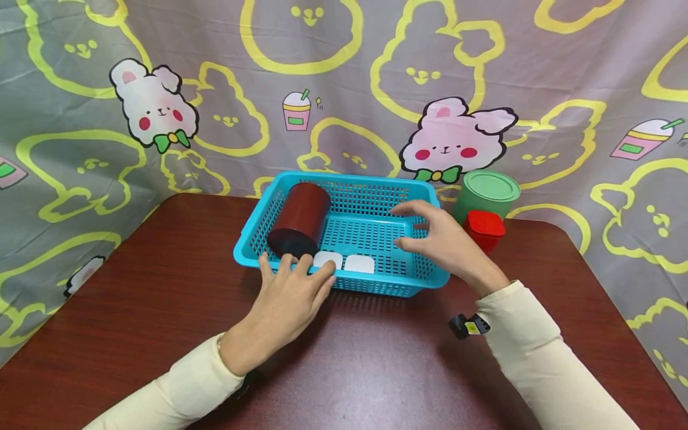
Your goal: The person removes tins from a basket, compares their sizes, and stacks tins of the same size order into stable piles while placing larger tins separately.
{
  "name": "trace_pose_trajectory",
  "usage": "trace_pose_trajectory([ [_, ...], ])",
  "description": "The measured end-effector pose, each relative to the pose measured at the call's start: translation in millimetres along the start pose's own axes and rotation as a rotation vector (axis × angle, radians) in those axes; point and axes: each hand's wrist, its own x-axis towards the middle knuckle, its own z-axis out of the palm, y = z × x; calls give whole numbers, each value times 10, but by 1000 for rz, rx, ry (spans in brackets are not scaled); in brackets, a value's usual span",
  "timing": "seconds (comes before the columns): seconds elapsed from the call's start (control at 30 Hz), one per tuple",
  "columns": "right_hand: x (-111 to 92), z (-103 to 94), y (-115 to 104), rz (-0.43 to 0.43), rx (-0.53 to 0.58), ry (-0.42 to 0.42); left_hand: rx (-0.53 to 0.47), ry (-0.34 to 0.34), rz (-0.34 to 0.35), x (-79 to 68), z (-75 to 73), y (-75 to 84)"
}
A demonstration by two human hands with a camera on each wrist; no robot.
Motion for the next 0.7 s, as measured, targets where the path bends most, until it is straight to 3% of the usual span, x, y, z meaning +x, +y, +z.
trace_pose_trajectory([
  [0.23, 128, 189, -61, 17, 51, -77, 9, -8, -3, -5, -4, 0],
  [0.7, 329, 452, -58, -34, 51, -127, 18, -15, 0, -7, -19, 1],
])
